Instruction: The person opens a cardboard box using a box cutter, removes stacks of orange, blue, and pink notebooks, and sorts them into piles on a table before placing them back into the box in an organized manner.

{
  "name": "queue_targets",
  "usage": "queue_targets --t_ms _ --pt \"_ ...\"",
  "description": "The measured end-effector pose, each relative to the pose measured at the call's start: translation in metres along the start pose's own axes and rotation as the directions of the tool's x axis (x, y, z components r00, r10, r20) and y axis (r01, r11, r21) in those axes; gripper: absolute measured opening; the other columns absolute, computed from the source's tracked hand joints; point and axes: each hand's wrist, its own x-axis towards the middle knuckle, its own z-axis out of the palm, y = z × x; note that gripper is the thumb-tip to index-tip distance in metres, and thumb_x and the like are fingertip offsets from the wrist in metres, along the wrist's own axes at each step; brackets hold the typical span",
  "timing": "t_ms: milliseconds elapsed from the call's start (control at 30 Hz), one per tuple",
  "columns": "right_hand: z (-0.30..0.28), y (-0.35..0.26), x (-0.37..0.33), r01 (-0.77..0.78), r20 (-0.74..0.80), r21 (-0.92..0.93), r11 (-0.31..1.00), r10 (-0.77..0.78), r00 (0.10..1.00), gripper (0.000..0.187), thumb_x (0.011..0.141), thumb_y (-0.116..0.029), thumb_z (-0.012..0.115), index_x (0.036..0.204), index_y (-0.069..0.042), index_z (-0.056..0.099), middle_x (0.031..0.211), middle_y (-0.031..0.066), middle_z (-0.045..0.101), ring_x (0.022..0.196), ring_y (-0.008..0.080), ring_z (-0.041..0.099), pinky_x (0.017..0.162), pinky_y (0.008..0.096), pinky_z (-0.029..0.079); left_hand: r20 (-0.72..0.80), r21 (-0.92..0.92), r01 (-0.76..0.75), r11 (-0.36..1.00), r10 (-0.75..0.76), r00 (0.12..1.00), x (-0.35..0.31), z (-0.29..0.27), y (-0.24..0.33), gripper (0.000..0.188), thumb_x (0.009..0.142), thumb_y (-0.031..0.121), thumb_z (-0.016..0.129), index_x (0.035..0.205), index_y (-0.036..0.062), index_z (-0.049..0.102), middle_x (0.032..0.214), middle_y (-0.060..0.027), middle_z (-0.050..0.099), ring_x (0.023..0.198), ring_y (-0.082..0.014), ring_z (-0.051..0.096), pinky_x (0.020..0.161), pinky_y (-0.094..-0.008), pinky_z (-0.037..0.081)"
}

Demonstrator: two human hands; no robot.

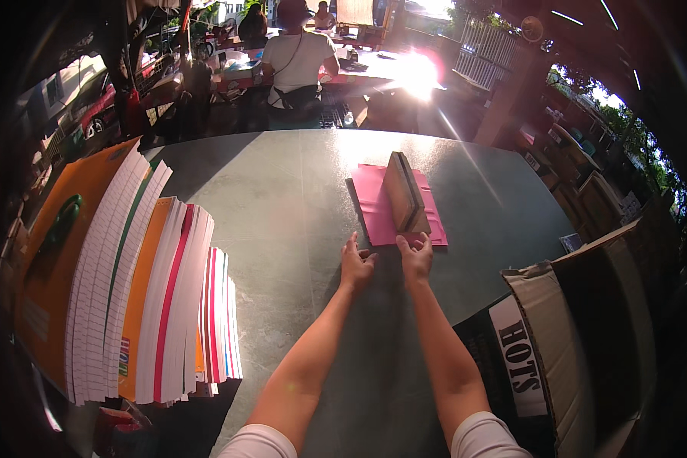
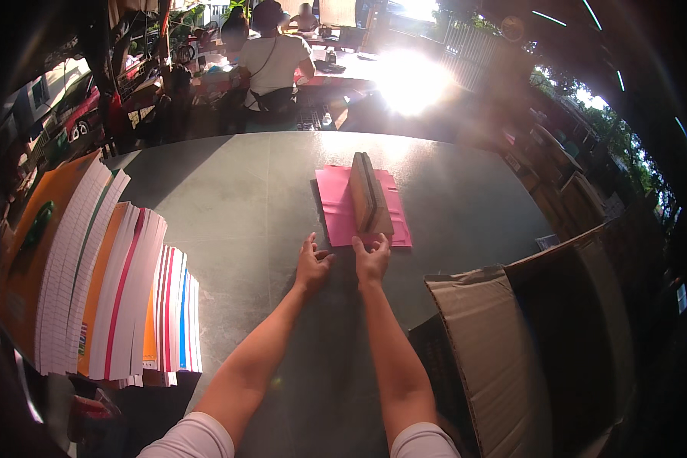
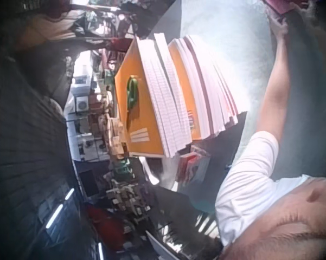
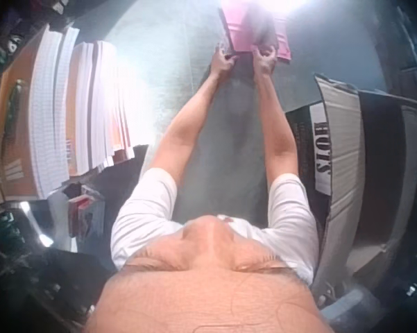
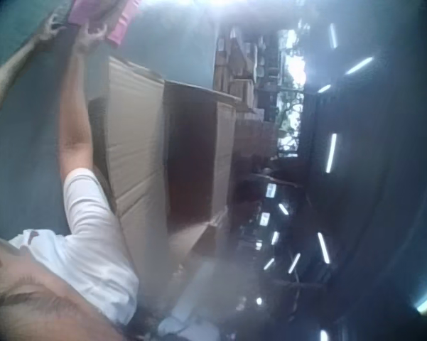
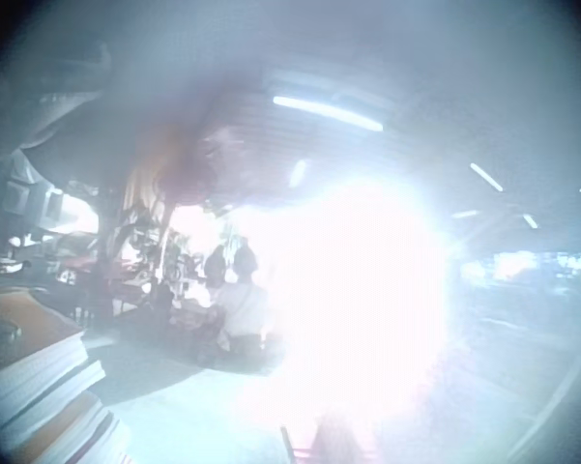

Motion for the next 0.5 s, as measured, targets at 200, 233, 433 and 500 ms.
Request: queue_targets --t_ms 200,233,433,500 --pt "-0.119 -0.022 -0.166 -0.103 0.073 0.263 0.959 0.087 0.994 0.021 0.083 -0.005 0.056 0.103 0.001 0.057 0.091 0.0061 0.060 0.079 0.0112 0.058 0.071 0.0216 0.046 0.047 0.051 0.013 0.999 -0.016 0.999 -0.142 -0.026 0.002 0.066 0.073 0.000 0.062 0.131 0.0024 0.030 0.116 -0.0194 0.041 0.099 -0.0254 0.052 0.083 -0.0337 0.047" --pt "-0.129 -0.033 -0.189 -0.112 0.116 0.311 0.944 0.079 0.990 0.018 0.083 -0.005 0.056 0.100 0.000 0.058 0.088 0.0055 0.061 0.078 0.0106 0.058 0.069 0.0212 0.047 0.023 0.040 0.127 0.991 -0.128 0.991 -0.161 -0.040 0.010 0.066 0.073 -0.001 0.062 0.131 0.0033 0.031 0.115 -0.0184 0.042 0.099 -0.0243 0.051 0.083 -0.0330 0.046" --pt "-0.238 -0.054 -0.291 0.056 0.387 0.239 0.969 -0.148 0.910 0.015 0.084 -0.010 0.059 0.097 -0.004 0.060 0.083 0.0036 0.062 0.074 0.0110 0.060 0.066 0.0229 0.048 -0.040 -0.208 -0.262 0.942 0.259 0.965 -0.254 -0.053 0.222 0.045 0.082 0.003 0.054 0.124 0.0050 0.039 0.107 -0.0112 0.048 0.086 -0.0148 0.050 0.074 -0.0268 0.043" --pt "-0.294 -0.033 -0.326 -0.130 0.537 0.311 0.942 -0.061 0.841 0.014 0.084 -0.008 0.059 0.098 -0.003 0.059 0.083 0.0032 0.062 0.077 0.0102 0.060 0.071 0.0232 0.048 0.028 -0.217 -0.581 0.784 0.600 0.799 -0.309 -0.050 0.277 0.041 0.084 0.001 0.052 0.122 0.0014 0.040 0.104 -0.0109 0.051 0.090 -0.0171 0.051 0.077 -0.0285 0.044"
